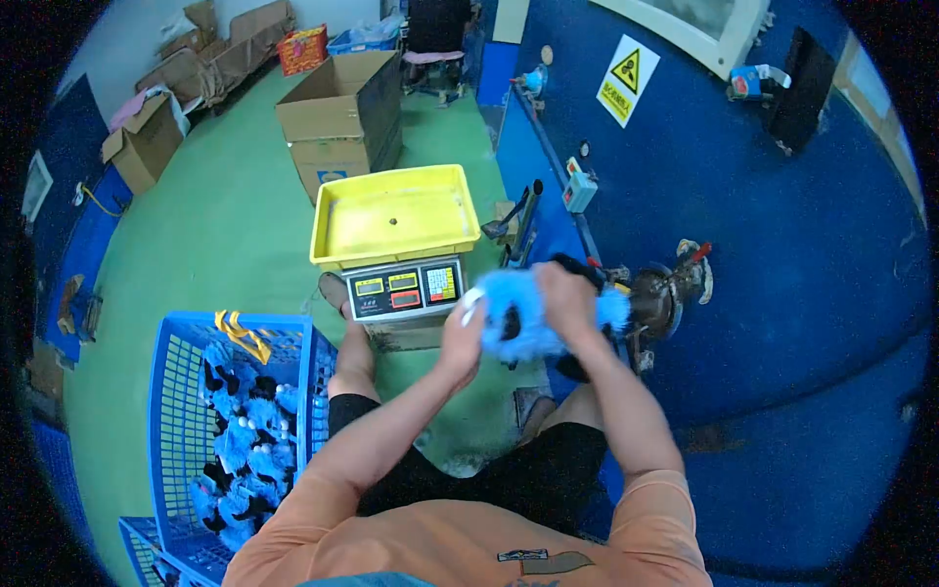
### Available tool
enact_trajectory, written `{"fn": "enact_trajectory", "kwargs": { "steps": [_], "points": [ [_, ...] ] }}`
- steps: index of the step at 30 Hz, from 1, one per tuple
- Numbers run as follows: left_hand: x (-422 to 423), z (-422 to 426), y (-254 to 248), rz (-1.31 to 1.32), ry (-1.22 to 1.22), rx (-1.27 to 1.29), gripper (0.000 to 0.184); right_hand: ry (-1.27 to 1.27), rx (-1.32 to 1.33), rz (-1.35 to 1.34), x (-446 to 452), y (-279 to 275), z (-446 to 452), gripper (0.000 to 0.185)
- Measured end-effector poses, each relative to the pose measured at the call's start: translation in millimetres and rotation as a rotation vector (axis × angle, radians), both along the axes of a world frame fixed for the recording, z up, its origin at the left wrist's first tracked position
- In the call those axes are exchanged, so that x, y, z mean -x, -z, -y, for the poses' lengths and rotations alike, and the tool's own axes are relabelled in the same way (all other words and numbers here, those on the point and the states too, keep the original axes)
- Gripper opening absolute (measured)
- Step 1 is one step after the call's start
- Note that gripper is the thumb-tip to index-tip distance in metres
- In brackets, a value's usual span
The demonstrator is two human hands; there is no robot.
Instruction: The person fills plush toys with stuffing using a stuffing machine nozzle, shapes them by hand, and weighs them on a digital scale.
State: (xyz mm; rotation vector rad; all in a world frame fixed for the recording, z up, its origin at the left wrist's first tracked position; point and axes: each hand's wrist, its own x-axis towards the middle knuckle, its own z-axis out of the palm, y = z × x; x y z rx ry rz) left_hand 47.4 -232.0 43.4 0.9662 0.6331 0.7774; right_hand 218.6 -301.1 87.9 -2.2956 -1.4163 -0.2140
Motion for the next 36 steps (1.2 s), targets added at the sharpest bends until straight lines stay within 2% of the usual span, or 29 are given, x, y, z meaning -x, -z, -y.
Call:
{"fn": "enact_trajectory", "kwargs": {
  "steps": [2,5,7,8,9,12,18,22,28,32,36],
  "points": [
    [-18.2,-15.4,-18.9,-0.202,0.119,-0.277,0.04,0.096,-0.018,-0.026,-19.6,-2.6,10.1,0.039],
    [-0.7,-15.3,-4.8,-0.215,0.124,-0.24,0.037,0.071,-0.091,-0.006,-4.4,-4.0,2.2,0.039],
    [20.8,-10.4,17.9,-0.016,0.025,-0.121,0.04,-0.035,-0.033,-0.021,17.3,-2.5,-7.2,0.038],
    [14.5,0.5,22.2,-0.03,0.058,-0.105,0.04,-0.053,-0.034,0.08,27.2,-1.4,-14.8,0.037],
    [5.4,13.7,25.1,0.049,0.14,0.022,0.042,-0.078,-0.026,0.183,27.6,0.7,-18.1,0.037],
    [-8.6,40.9,31.7,0.287,0.313,0.417,0.048,0.115,0.009,0.092,-38.1,18.5,11.0,0.035],
    [13.1,41.3,35.7,0.205,0.092,0.183,0.058,0.056,-0.02,0.107,-25.4,2.8,10.7,0.035],
    [-19.0,55.6,30.4,-0.183,-0.031,-0.384,0.059,0.034,-0.049,0.103,-38.5,7.3,20.9,0.034],
    [12.6,33.9,37.1,-0.096,0.076,-0.395,0.06,0.073,-0.083,0.151,-21.5,7.0,3.1,0.034],
    [-3.0,32.4,30.9,-0.004,-0.076,-0.371,0.06,0.063,-0.098,0.106,-17.6,19.2,-0.9,0.034],
    [-11.9,28.1,25.8,-0.078,0.041,-0.464,0.058,0.099,-0.106,0.13,-36.1,14.8,12.8,0.034]
  ]
}}
